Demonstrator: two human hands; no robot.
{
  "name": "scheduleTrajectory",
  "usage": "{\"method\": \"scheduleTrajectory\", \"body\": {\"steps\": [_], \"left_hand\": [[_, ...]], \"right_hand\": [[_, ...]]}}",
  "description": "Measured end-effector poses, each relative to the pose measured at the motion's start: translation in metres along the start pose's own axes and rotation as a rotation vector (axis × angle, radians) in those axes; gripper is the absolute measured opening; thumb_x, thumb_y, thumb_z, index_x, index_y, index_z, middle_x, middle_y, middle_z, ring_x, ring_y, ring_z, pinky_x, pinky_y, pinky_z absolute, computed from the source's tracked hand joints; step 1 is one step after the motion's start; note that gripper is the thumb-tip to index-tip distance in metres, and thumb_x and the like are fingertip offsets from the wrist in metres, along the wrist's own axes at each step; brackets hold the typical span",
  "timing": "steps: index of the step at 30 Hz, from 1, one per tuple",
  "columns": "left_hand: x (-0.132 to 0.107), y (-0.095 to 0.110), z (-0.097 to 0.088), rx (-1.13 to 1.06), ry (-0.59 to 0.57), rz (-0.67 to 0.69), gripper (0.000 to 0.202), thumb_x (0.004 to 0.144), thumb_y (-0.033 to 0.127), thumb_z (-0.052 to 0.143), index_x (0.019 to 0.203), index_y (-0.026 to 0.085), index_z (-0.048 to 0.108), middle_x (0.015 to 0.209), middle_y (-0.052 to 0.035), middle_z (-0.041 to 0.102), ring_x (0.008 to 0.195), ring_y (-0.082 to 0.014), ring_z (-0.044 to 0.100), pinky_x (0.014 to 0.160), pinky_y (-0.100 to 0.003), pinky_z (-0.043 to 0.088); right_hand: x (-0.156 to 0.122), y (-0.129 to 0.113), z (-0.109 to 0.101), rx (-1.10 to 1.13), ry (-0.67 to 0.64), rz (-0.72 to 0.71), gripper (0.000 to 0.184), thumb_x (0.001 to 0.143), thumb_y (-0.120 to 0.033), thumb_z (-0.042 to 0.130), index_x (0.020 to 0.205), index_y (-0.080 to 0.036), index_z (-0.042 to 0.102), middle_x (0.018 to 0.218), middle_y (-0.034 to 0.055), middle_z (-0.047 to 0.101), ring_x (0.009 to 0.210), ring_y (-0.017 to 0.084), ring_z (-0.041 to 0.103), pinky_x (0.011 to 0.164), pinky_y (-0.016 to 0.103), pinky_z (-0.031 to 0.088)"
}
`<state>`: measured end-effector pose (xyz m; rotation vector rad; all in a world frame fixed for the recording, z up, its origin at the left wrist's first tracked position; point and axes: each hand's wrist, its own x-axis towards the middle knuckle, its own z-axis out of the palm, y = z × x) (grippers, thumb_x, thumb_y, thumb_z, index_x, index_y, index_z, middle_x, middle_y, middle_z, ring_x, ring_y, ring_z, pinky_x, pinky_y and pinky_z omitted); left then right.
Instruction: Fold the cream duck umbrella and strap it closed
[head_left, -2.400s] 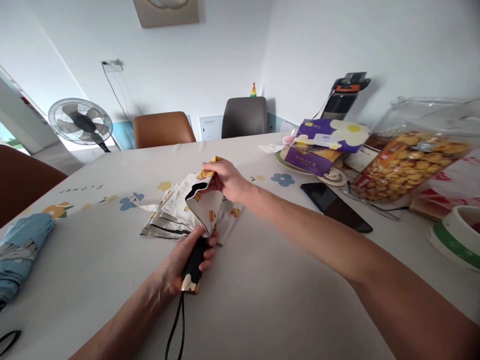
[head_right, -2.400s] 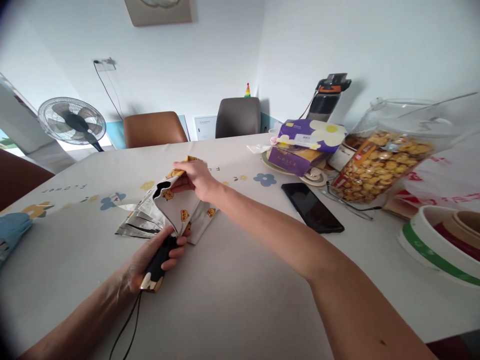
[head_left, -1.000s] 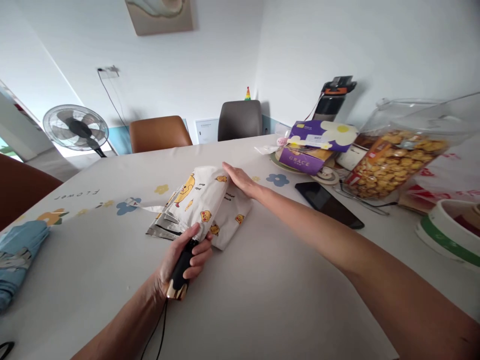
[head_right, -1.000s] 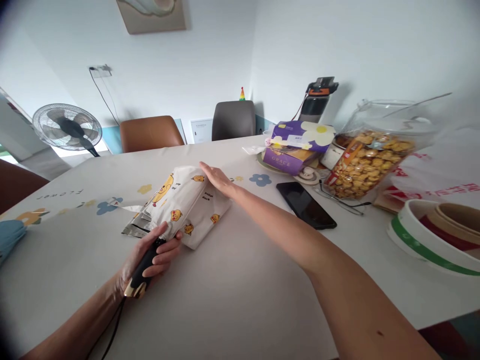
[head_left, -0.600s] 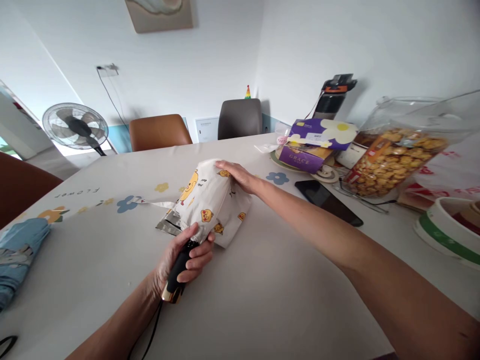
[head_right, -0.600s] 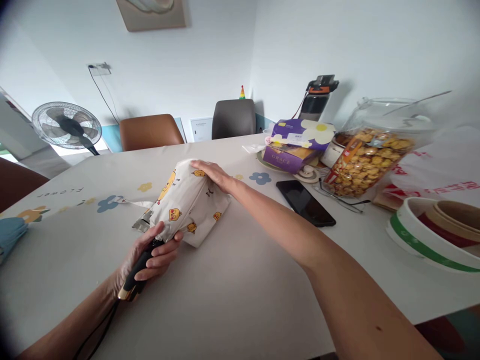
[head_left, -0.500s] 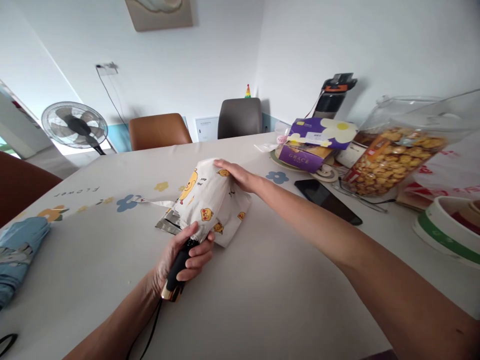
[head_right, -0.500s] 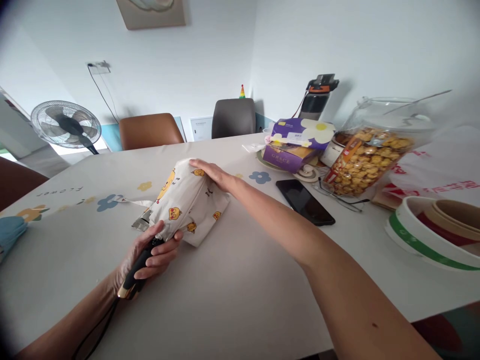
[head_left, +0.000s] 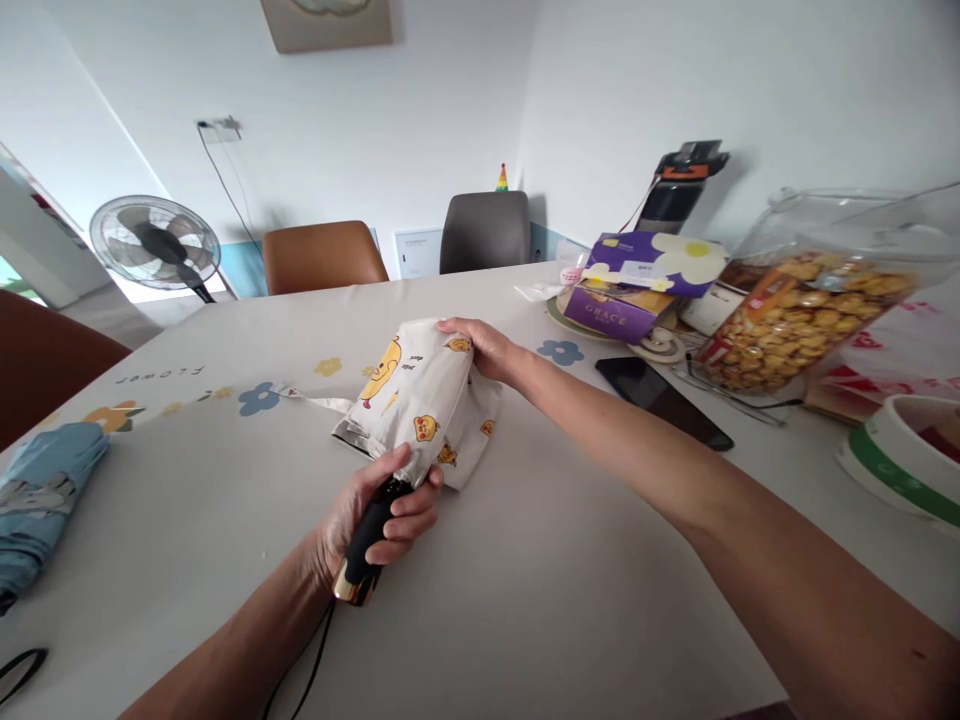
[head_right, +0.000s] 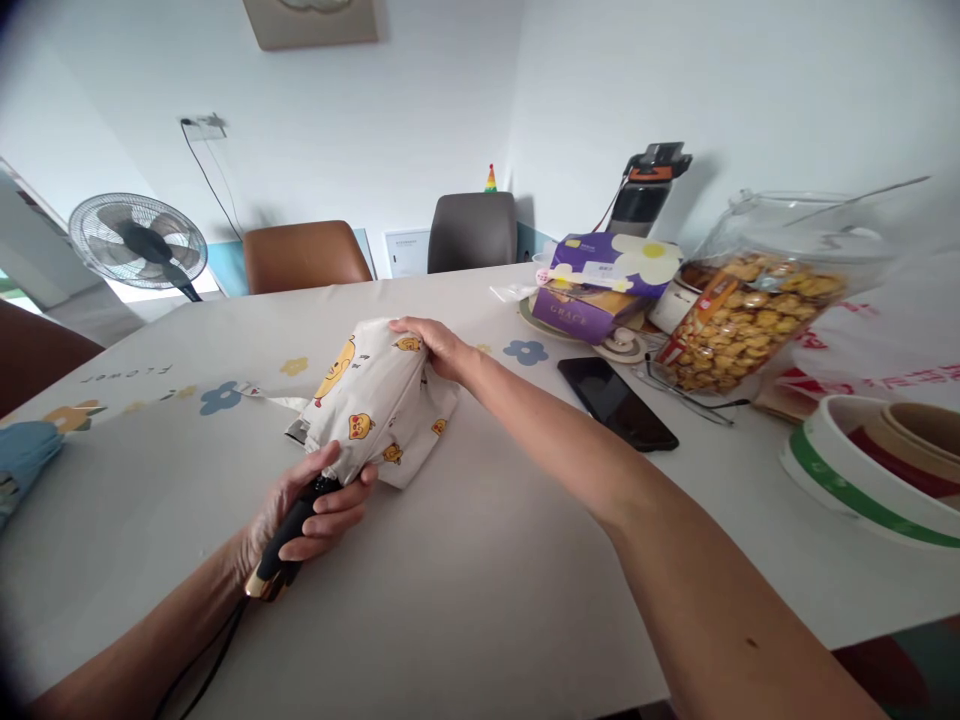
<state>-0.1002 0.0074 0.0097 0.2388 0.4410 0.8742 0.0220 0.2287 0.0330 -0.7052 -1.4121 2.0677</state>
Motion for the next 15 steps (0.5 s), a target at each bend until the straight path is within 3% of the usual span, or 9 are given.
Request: {"method": "scheduleTrajectory", "body": {"steps": [8,11,15], "left_hand": [[0.003,-0.008,0.006,0.092,0.065,-0.035,0.041,0.077,0.044,0.06,0.094,0.007,0.058,0.058,0.0033,0.038,0.044,-0.0059,0.035,0.028,-0.013,0.035],[0.006,-0.012,0.009,0.216,0.186,-0.018,0.044,0.076,0.048,0.059,0.098,0.01,0.058,0.065,-0.0006,0.048,0.048,-0.0091,0.044,0.034,-0.02,0.045],[0.009,-0.015,0.014,0.402,0.416,0.184,0.036,0.074,0.043,0.064,0.091,0.011,0.059,0.082,-0.0085,0.059,0.061,-0.015,0.057,0.048,-0.028,0.053]], "right_hand": [[0.0,0.001,0.009,-0.095,0.197,-0.13,0.015,0.057,-0.022,0.063,0.056,-0.019,0.048,0.053,-0.0038,0.052,0.053,0.012,0.048,0.053,0.024,0.038],[0.002,-0.002,0.011,-0.137,0.248,-0.195,0.02,0.054,-0.019,0.063,0.051,-0.019,0.043,0.049,-0.0057,0.045,0.05,0.01,0.043,0.049,0.023,0.034],[0.0,-0.014,0.009,-0.243,0.286,-0.236,0.025,0.053,-0.018,0.062,0.049,-0.02,0.038,0.047,-0.0069,0.035,0.047,0.009,0.036,0.045,0.023,0.029]]}}
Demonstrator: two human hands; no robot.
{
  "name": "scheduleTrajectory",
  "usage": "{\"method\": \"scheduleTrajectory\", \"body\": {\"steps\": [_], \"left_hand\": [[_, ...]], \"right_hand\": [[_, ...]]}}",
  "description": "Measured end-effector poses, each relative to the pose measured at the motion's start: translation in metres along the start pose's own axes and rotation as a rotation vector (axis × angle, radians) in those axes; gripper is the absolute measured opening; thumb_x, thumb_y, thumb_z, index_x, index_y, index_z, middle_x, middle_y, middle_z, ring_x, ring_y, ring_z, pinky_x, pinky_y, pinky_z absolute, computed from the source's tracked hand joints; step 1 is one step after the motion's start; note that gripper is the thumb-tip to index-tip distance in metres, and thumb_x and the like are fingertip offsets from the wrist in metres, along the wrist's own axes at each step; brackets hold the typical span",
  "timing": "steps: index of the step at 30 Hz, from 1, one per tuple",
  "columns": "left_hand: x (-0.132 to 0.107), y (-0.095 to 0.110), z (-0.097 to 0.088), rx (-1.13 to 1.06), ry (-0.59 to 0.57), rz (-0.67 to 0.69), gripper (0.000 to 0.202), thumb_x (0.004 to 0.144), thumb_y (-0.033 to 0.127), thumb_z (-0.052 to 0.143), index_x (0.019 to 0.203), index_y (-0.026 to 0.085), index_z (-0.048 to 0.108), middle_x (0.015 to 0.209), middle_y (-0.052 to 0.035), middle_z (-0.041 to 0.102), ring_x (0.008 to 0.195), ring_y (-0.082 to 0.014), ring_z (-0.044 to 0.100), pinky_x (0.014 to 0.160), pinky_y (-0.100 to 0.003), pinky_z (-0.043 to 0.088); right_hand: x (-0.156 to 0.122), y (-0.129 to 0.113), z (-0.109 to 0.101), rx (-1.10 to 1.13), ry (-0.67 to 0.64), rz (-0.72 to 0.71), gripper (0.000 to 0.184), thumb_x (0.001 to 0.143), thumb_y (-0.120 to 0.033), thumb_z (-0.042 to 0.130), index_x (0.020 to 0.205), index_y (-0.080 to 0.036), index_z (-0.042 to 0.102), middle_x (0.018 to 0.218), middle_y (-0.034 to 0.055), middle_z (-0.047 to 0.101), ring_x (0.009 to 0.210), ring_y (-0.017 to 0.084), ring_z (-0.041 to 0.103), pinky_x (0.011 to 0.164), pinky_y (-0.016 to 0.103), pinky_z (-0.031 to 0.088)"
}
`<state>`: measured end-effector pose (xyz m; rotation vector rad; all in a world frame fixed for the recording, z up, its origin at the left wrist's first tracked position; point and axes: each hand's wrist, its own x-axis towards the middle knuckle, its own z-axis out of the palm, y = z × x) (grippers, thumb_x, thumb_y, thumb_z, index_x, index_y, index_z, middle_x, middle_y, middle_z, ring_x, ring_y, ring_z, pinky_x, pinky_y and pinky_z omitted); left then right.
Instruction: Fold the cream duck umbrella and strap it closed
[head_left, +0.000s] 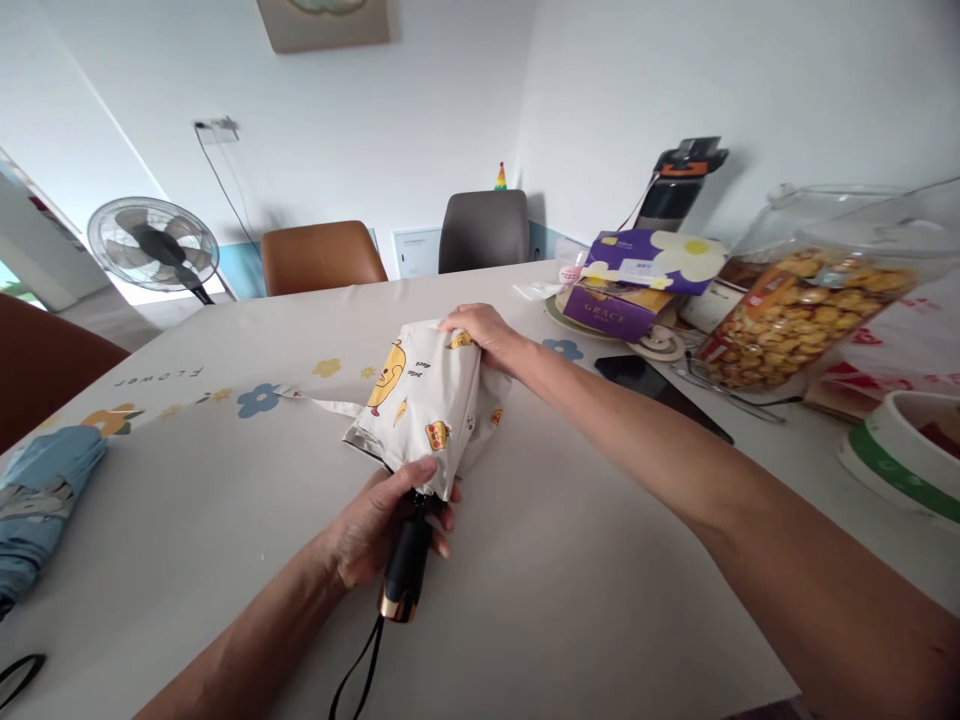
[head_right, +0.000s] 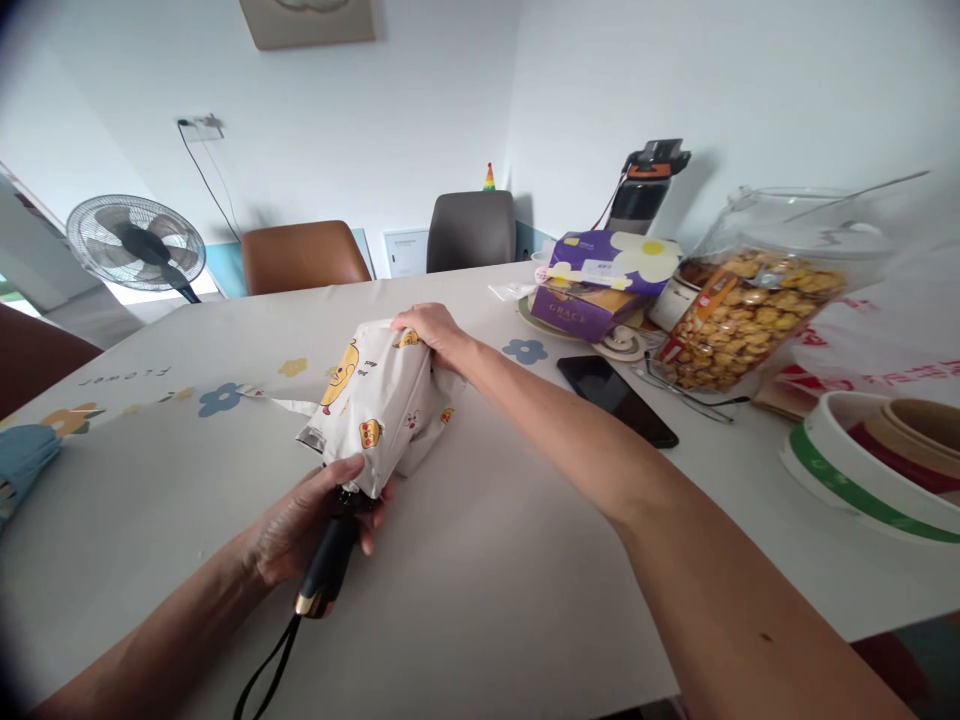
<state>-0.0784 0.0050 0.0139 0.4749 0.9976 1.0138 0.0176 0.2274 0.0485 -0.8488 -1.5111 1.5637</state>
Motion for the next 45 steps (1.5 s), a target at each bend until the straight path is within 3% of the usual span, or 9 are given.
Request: {"method": "scheduleTrajectory", "body": {"steps": [7,13,18,23,28,32,36,42,45], "left_hand": [[0.0,0.002,0.005,0.149,0.158,0.118,0.041,0.069,0.037,0.071,0.097,0.014,0.053,0.086,-0.0082,0.061,0.057,-0.0151,0.057,0.044,-0.029,0.051],[0.003,0.003,0.0,0.202,0.257,0.182,0.032,0.065,0.033,0.072,0.077,0.016,0.048,0.058,0.0017,0.05,0.041,-0.0082,0.042,0.031,-0.02,0.036],[0.006,0.006,-0.006,0.075,0.286,0.172,0.026,0.067,0.025,0.069,0.078,0.017,0.045,0.059,0.0033,0.049,0.041,-0.0058,0.039,0.03,-0.016,0.031],[0.007,0.011,-0.007,-0.002,0.268,0.139,0.021,0.071,0.019,0.063,0.076,0.017,0.043,0.058,0.0037,0.047,0.041,-0.0043,0.036,0.03,-0.014,0.029],[0.005,0.014,-0.008,-0.035,0.234,0.129,0.019,0.074,0.018,0.059,0.076,0.018,0.04,0.059,0.0043,0.046,0.04,-0.0034,0.034,0.03,-0.012,0.027],[0.006,0.015,-0.009,-0.08,0.235,0.126,0.02,0.076,0.017,0.057,0.074,0.018,0.038,0.058,0.006,0.04,0.04,-0.0025,0.031,0.03,-0.011,0.026],[0.005,0.016,-0.009,-0.1,0.238,0.094,0.021,0.078,0.018,0.055,0.071,0.018,0.035,0.057,0.0061,0.037,0.04,-0.0021,0.029,0.03,-0.011,0.026],[0.005,0.016,-0.008,-0.12,0.254,0.112,0.019,0.079,0.017,0.055,0.076,0.018,0.037,0.059,0.0059,0.037,0.041,-0.0026,0.03,0.03,-0.011,0.026],[0.005,0.016,-0.008,-0.13,0.256,0.118,0.019,0.078,0.017,0.056,0.076,0.018,0.037,0.059,0.0055,0.037,0.041,-0.0028,0.03,0.03,-0.011,0.026]], "right_hand": [[0.009,-0.013,0.019,-0.327,0.128,-0.07,0.033,0.051,-0.012,0.061,0.046,-0.02,0.03,0.048,-0.0059,0.026,0.048,0.007,0.027,0.043,0.023,0.021],[0.022,-0.015,0.038,-0.424,0.032,0.032,0.027,0.055,-0.017,0.066,0.052,-0.02,0.04,0.053,-0.0008,0.039,0.058,0.015,0.044,0.054,0.029,0.038],[0.021,-0.017,0.017,-0.364,-0.097,0.061,0.044,0.07,-0.059,0.059,0.072,-0.016,0.057,0.076,0.0083,0.06,0.074,0.021,0.056,0.071,0.037,0.044],[0.004,-0.007,-0.023,-0.424,-0.126,0.185,0.056,0.072,-0.07,0.05,0.071,-0.015,0.061,0.079,0.0107,0.063,0.071,0.02,0.057,0.066,0.036,0.046],[-0.017,0.01,-0.049,-0.311,-0.161,0.239,0.049,0.071,-0.063,0.059,0.084,-0.016,0.067,0.093,0.012,0.066,0.079,0.024,0.061,0.058,0.033,0.05],[-0.026,0.019,-0.056,-0.117,-0.197,0.347,0.032,0.071,-0.041,0.069,0.089,-0.015,0.064,0.092,0.0107,0.066,0.071,0.02,0.061,0.051,0.03,0.051],[-0.038,0.028,-0.05,0.159,-0.137,0.387,0.017,0.075,-0.021,0.065,0.089,-0.014,0.061,0.091,0.0088,0.067,0.074,0.018,0.063,0.061,0.031,0.054],[-0.069,0.034,-0.032,0.374,-0.173,0.48,0.017,0.075,-0.02,0.065,0.091,-0.013,0.062,0.086,0.0099,0.069,0.076,0.019,0.066,0.076,0.033,0.054],[-0.082,0.038,-0.029,0.377,-0.157,0.47,0.022,0.068,-0.019,0.071,0.088,-0.013,0.064,0.079,0.0095,0.07,0.072,0.021,0.066,0.071,0.034,0.056]]}}
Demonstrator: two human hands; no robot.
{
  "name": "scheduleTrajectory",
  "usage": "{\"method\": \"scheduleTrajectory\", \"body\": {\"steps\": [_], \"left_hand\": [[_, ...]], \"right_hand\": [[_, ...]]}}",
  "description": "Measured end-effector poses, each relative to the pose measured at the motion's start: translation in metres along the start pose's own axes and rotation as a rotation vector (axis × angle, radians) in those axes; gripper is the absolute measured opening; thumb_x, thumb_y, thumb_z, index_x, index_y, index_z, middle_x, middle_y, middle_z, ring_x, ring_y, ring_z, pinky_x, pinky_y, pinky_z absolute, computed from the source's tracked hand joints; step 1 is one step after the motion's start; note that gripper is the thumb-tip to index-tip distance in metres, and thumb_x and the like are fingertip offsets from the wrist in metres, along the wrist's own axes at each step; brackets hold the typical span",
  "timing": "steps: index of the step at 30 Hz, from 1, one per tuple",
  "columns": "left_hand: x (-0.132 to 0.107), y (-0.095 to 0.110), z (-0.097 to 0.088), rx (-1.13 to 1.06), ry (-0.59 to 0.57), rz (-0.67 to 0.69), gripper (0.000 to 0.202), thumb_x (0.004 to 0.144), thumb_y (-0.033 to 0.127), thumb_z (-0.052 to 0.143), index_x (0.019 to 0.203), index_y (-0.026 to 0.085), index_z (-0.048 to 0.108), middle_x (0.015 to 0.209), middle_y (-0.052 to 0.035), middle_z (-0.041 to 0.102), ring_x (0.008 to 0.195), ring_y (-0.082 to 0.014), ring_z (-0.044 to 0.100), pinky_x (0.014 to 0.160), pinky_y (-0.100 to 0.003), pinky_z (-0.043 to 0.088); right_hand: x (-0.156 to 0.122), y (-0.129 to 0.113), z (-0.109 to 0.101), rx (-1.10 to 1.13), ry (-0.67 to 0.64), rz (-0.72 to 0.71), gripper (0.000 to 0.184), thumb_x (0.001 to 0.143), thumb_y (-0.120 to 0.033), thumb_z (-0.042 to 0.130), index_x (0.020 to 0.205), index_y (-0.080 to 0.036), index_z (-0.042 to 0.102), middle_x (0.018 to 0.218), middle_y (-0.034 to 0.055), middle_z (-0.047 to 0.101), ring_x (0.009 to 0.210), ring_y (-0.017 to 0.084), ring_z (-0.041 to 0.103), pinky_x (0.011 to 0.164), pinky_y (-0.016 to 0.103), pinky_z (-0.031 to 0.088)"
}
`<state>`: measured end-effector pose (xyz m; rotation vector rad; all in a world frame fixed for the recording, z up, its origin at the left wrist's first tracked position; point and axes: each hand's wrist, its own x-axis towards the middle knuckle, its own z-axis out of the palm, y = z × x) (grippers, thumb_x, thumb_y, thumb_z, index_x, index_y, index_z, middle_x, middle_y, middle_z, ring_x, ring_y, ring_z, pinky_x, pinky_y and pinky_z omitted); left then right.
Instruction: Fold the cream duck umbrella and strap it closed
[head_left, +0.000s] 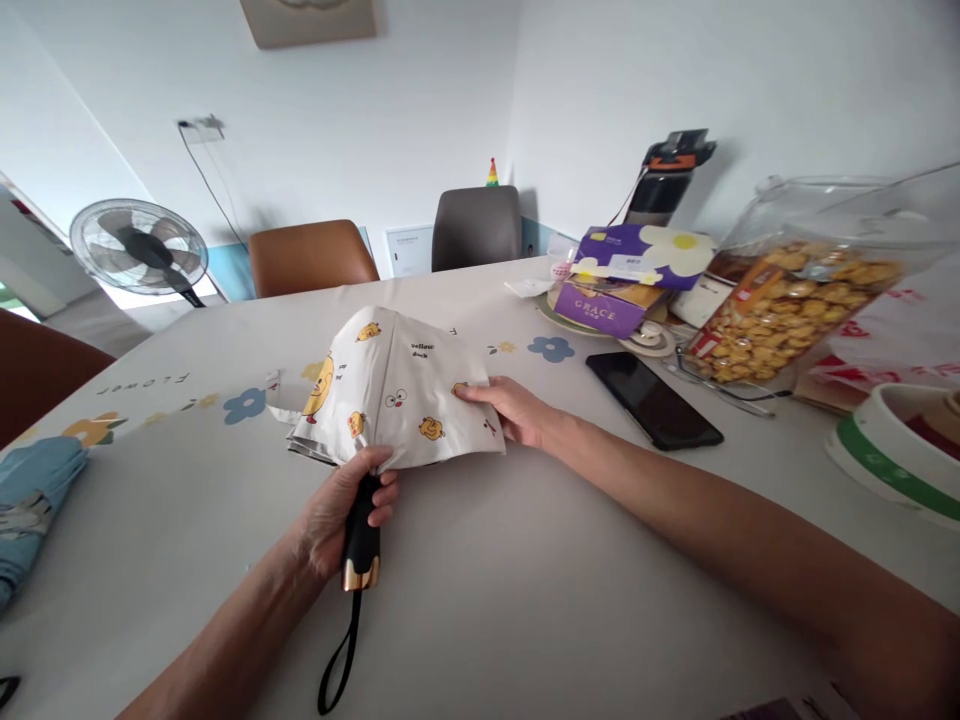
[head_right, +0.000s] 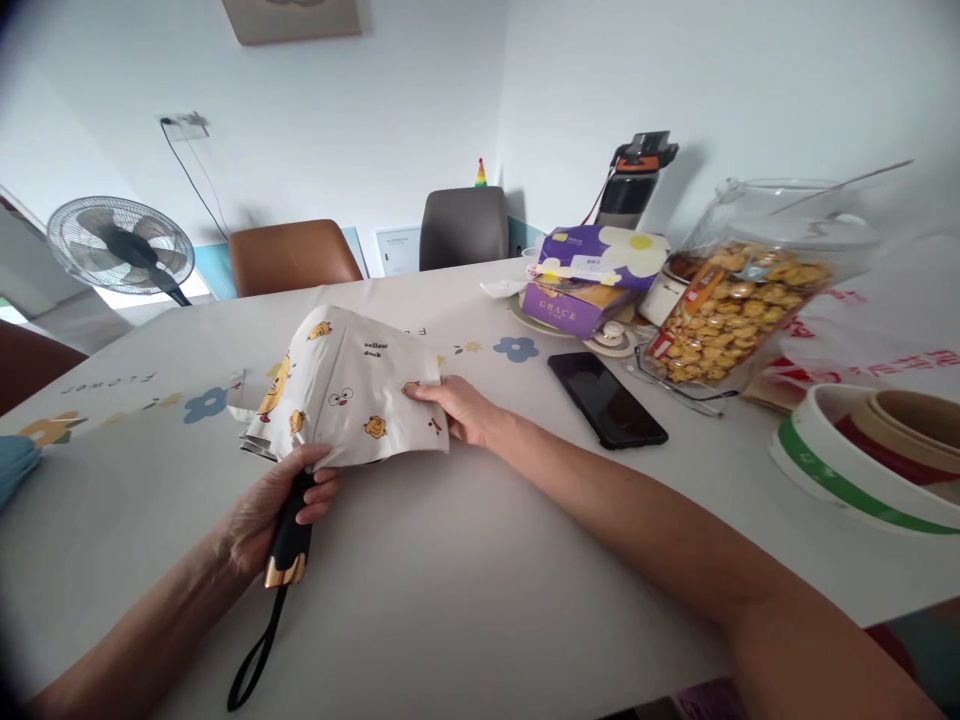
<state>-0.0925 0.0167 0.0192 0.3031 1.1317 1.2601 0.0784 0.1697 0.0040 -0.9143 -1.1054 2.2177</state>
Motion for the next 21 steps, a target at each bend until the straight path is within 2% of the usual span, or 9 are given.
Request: {"method": "scheduleTrajectory", "body": {"steps": [2,5,8,13,16,18,21], "left_hand": [[0.0,0.0,0.0,-0.004,0.013,0.003,0.019,0.078,0.016,0.057,0.078,0.018,0.038,0.059,0.0053,0.038,0.042,-0.003,0.031,0.03,-0.011,0.027],[0.0,0.001,0.002,-0.011,0.05,0.0,0.019,0.078,0.017,0.059,0.08,0.018,0.039,0.06,0.0049,0.038,0.042,-0.0033,0.033,0.03,-0.011,0.027],[0.002,0.001,0.003,-0.032,0.073,-0.016,0.019,0.079,0.018,0.059,0.081,0.018,0.04,0.06,0.0046,0.039,0.042,-0.0033,0.033,0.031,-0.011,0.027],[0.003,0.001,0.003,0.002,0.107,0.008,0.019,0.077,0.018,0.061,0.084,0.018,0.044,0.064,0.0027,0.045,0.042,-0.0034,0.037,0.03,-0.012,0.028],[0.004,0.0,0.003,0.023,0.14,0.016,0.021,0.075,0.018,0.064,0.085,0.017,0.045,0.065,0.0026,0.047,0.041,-0.0036,0.038,0.03,-0.013,0.029],[0.004,0.0,0.003,0.037,0.148,0.013,0.021,0.075,0.019,0.064,0.083,0.017,0.045,0.064,0.0024,0.048,0.041,-0.0036,0.039,0.03,-0.013,0.029],[0.006,-0.001,0.003,0.039,0.141,0.014,0.022,0.075,0.02,0.065,0.083,0.017,0.045,0.062,0.0028,0.046,0.042,-0.0039,0.038,0.031,-0.014,0.03]], "right_hand": [[-0.002,0.006,-0.001,-0.004,0.098,-0.077,0.019,0.067,-0.023,0.072,0.082,-0.014,0.064,0.067,0.0057,0.067,0.058,0.019,0.064,0.056,0.03,0.056],[-0.003,0.013,-0.001,-0.05,0.211,-0.203,0.02,0.068,-0.033,0.071,0.074,-0.016,0.062,0.051,-0.0013,0.056,0.039,0.013,0.053,0.032,0.024,0.044],[-0.005,0.014,0.001,-0.103,0.228,-0.262,0.025,0.071,-0.04,0.067,0.074,-0.016,0.061,0.047,-0.0028,0.052,0.035,0.012,0.049,0.025,0.023,0.038],[-0.009,0.009,0.002,-0.143,0.208,-0.213,0.034,0.074,-0.048,0.061,0.065,-0.016,0.057,0.039,-0.0032,0.046,0.029,0.013,0.045,0.023,0.025,0.035],[-0.009,0.009,0.003,-0.114,0.238,-0.21,0.032,0.076,-0.048,0.059,0.067,-0.017,0.056,0.04,-0.0043,0.046,0.029,0.013,0.045,0.024,0.025,0.034],[-0.007,0.011,0.002,-0.044,0.296,-0.25,0.027,0.075,-0.045,0.059,0.073,-0.018,0.057,0.047,-0.004,0.052,0.035,0.012,0.049,0.031,0.024,0.04],[-0.004,0.014,0.001,0.055,0.331,-0.347,0.024,0.073,-0.041,0.063,0.082,-0.02,0.059,0.067,-0.0013,0.064,0.056,0.014,0.06,0.051,0.024,0.049]]}}
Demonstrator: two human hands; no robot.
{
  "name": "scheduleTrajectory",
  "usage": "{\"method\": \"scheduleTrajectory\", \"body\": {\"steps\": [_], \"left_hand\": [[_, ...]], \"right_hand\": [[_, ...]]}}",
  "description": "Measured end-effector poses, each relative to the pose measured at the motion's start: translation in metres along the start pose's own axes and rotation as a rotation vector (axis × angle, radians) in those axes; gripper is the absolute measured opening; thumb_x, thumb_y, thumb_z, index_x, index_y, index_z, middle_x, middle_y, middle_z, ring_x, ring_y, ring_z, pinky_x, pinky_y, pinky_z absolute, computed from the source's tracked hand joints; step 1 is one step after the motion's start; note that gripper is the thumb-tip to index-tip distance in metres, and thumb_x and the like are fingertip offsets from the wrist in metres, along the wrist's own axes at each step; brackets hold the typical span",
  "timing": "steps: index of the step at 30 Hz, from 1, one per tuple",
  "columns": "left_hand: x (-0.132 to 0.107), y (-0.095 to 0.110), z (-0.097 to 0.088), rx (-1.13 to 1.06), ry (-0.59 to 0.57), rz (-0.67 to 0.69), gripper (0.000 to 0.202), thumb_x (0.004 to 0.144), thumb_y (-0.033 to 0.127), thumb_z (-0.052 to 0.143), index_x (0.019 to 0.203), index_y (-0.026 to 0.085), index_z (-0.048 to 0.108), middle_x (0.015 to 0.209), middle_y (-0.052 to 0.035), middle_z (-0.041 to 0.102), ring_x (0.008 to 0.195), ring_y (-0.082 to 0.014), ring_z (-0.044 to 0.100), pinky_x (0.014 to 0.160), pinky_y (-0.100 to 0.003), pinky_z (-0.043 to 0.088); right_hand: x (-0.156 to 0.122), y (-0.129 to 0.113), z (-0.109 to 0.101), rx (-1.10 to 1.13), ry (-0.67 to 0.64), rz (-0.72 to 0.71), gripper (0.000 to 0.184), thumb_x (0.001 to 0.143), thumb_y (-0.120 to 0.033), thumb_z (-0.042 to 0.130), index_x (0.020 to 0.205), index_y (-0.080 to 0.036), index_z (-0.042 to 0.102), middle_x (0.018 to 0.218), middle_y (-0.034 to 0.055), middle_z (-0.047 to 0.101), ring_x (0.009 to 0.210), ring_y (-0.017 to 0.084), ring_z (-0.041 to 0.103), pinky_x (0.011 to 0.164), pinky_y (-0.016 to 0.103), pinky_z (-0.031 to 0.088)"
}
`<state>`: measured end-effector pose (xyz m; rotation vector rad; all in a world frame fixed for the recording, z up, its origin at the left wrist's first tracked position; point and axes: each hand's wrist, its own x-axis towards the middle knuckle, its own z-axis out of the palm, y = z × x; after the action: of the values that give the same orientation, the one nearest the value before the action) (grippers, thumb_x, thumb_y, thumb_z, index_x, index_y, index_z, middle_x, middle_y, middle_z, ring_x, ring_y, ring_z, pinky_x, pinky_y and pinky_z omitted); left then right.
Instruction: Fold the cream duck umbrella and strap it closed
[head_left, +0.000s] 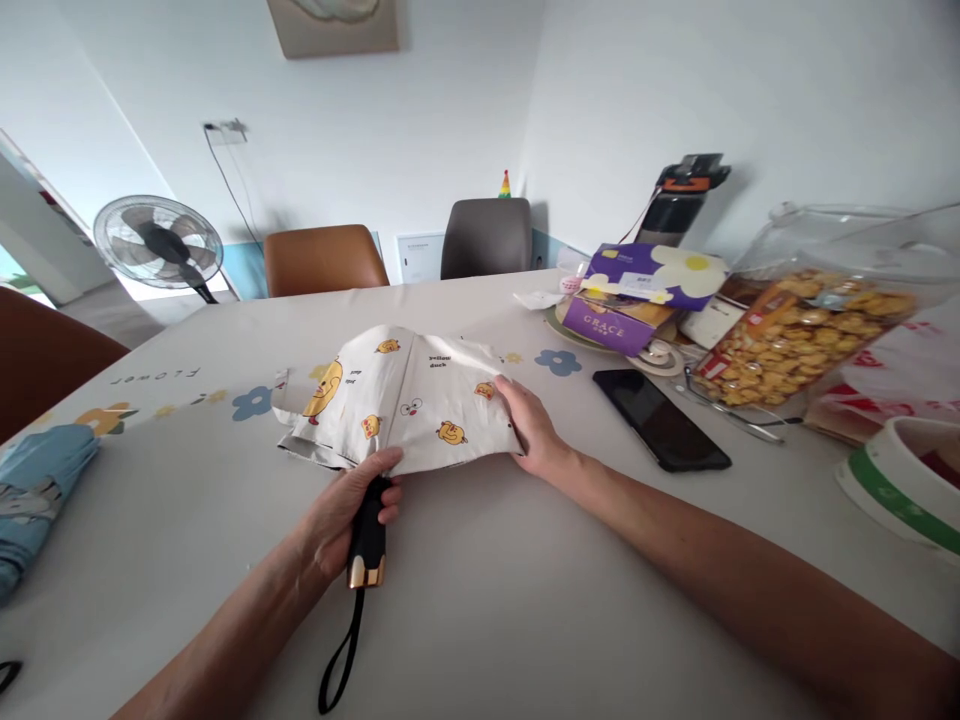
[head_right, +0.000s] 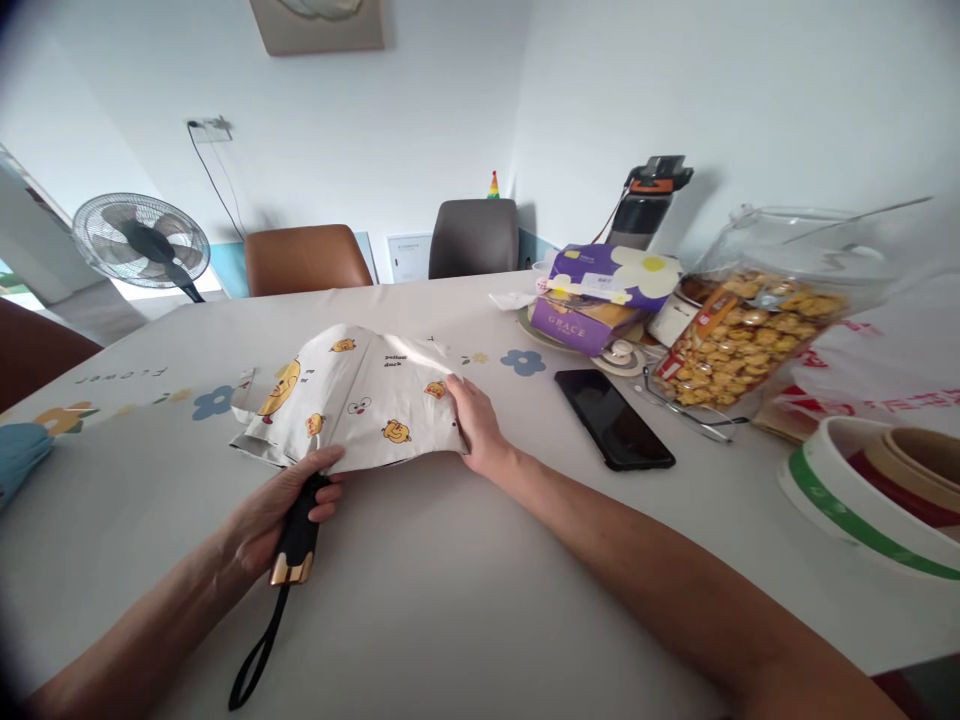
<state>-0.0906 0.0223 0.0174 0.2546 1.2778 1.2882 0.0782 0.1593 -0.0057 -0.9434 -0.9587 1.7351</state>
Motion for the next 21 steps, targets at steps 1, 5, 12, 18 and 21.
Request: {"method": "scheduleTrajectory", "body": {"steps": [1,5,12,18,21], "left_hand": [[0.0,0.0,0.0,-0.003,-0.007,0.001,0.021,0.075,0.019,0.065,0.083,0.017,0.045,0.062,0.003,0.046,0.042,-0.0038,0.038,0.031,-0.014,0.03],[0.0,0.0,-0.001,0.014,-0.032,-0.003,0.02,0.076,0.019,0.064,0.082,0.016,0.045,0.062,0.0027,0.045,0.042,-0.0034,0.036,0.031,-0.013,0.029],[0.0,0.0,-0.002,0.02,-0.062,-0.012,0.019,0.076,0.02,0.064,0.084,0.016,0.047,0.061,0.003,0.044,0.042,-0.0033,0.035,0.032,-0.013,0.028],[0.0,0.001,-0.002,-0.014,-0.092,-0.006,0.023,0.077,0.026,0.065,0.089,0.018,0.047,0.062,0.0033,0.044,0.042,-0.0033,0.035,0.031,-0.012,0.028],[0.0,0.001,-0.003,-0.038,-0.082,-0.016,0.026,0.077,0.032,0.065,0.085,0.018,0.045,0.062,0.0029,0.045,0.042,-0.0034,0.036,0.031,-0.012,0.028]], "right_hand": [[0.001,0.001,-0.001,0.022,-0.008,-0.008,0.025,0.072,-0.041,0.063,0.085,-0.02,0.06,0.073,-0.0002,0.066,0.062,0.015,0.062,0.056,0.025,0.05],[0.005,-0.001,-0.003,0.043,-0.047,0.092,0.026,0.073,-0.041,0.063,0.087,-0.02,0.062,0.081,0.0039,0.069,0.07,0.019,0.065,0.058,0.028,0.051],[0.004,-0.007,-0.007,0.021,-0.193,0.221,0.022,0.075,-0.037,0.063,0.084,-0.017,0.065,0.079,0.0066,0.07,0.071,0.021,0.066,0.063,0.031,0.054],[-0.003,-0.02,-0.005,-0.155,-0.488,0.261,0.026,0.073,-0.035,0.067,0.088,-0.015,0.064,0.073,0.0082,0.069,0.061,0.022,0.064,0.052,0.037,0.055],[-0.007,-0.036,0.007,-0.081,-0.437,0.162,0.023,0.073,-0.032,0.065,0.09,-0.016,0.064,0.079,0.0072,0.069,0.069,0.022,0.065,0.057,0.034,0.056]]}}
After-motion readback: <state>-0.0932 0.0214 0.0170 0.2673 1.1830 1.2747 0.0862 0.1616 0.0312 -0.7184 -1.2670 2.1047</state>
